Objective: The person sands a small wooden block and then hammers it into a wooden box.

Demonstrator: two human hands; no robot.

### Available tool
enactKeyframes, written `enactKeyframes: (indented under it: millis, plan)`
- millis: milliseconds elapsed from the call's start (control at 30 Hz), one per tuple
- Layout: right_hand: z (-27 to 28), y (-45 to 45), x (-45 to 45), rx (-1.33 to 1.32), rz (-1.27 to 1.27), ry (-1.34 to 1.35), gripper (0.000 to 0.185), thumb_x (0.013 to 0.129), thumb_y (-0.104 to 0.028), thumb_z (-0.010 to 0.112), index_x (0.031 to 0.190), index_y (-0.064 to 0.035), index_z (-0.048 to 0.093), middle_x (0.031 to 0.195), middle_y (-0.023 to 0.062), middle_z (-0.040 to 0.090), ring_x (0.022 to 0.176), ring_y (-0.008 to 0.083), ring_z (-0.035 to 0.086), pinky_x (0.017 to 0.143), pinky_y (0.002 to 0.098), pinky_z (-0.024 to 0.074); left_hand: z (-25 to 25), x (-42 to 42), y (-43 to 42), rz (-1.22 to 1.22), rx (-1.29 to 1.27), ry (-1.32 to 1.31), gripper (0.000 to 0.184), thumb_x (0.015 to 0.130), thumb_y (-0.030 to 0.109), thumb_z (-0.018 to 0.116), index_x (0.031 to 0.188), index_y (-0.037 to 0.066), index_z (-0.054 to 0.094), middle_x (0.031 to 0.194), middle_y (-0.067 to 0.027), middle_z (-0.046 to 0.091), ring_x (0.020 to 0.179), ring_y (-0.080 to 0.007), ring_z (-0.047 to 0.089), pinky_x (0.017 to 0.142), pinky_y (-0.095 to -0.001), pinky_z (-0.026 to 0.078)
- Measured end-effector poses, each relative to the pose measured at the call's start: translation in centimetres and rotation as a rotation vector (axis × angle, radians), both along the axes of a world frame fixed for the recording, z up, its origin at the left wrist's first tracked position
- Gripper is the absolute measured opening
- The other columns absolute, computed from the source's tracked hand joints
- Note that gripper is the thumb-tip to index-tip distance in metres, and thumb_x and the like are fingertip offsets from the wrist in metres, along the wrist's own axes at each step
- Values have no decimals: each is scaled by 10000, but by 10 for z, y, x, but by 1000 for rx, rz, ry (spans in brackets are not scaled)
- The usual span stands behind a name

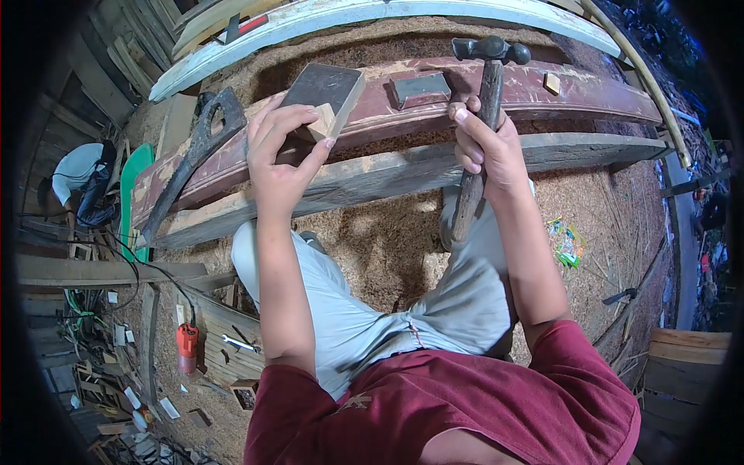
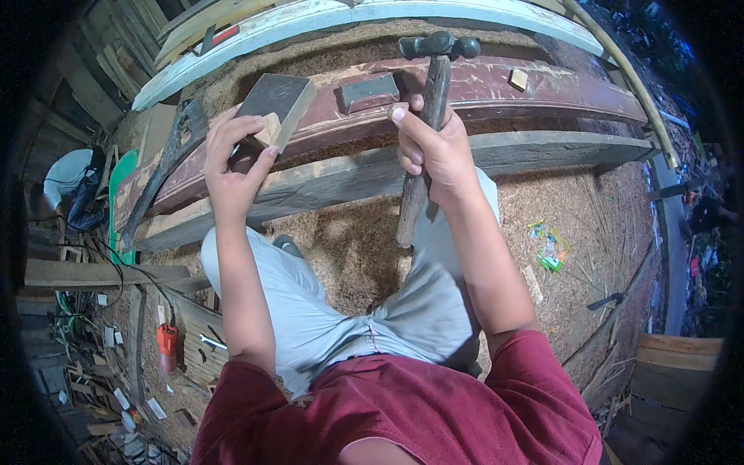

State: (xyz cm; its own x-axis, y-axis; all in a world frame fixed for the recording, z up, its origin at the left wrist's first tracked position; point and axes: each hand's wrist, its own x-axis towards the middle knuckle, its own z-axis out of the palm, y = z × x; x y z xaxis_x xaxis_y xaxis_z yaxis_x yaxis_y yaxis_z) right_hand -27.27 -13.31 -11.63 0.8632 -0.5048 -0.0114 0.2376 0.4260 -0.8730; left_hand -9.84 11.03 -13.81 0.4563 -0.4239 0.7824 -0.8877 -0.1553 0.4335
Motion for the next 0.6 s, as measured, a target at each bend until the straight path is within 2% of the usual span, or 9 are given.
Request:
enactKeyframes:
  millis: [267,367,467,567,600]
  plan:
    - [-1,-1,0,10,7,1,276,944,-74,774,1043,-159,531,788,-44,568,504,36,419,428,227,337,0,0,1,-11,2,4,376,707,101,879,1064,104,760,1101,-52,757,1204,-308,638,1194,-507,400]
    - [1,0,-1,14,-1,-2,273,944,-71,772,1041,-159,532,783,-45,564,503,36,420,428,227,337,-1,1,4,-27,38,-1,408,718,33,852,1106,97,743,1178,-73,746,1294,-351,602,1176,-501,409]
    - [-2,-3,-1,20,8,-12,275,945,-69,771,1043,-158,530,788,-42,567,501,37,421,426,227,336,0,0,4,-29,39,0,412,715,33,851,1107,98,744,1177,-70,746,1291,-350,603,1179,-503,406]
    - [-4,-4,0,18,10,-16,276,946,-66,769,1044,-157,527,789,-41,567,500,37,419,426,227,336,2,-2,0,-5,12,-7,375,703,96,874,1060,108,758,1084,-49,756,1144,-273,661,1191,-512,416]
    - [-3,-3,-1,15,7,-12,277,946,-65,768,1044,-158,525,789,-42,566,499,37,418,426,227,336,3,-2,0,-7,11,-8,375,703,96,874,1060,108,758,1084,-48,756,1141,-272,662,1192,-512,414]
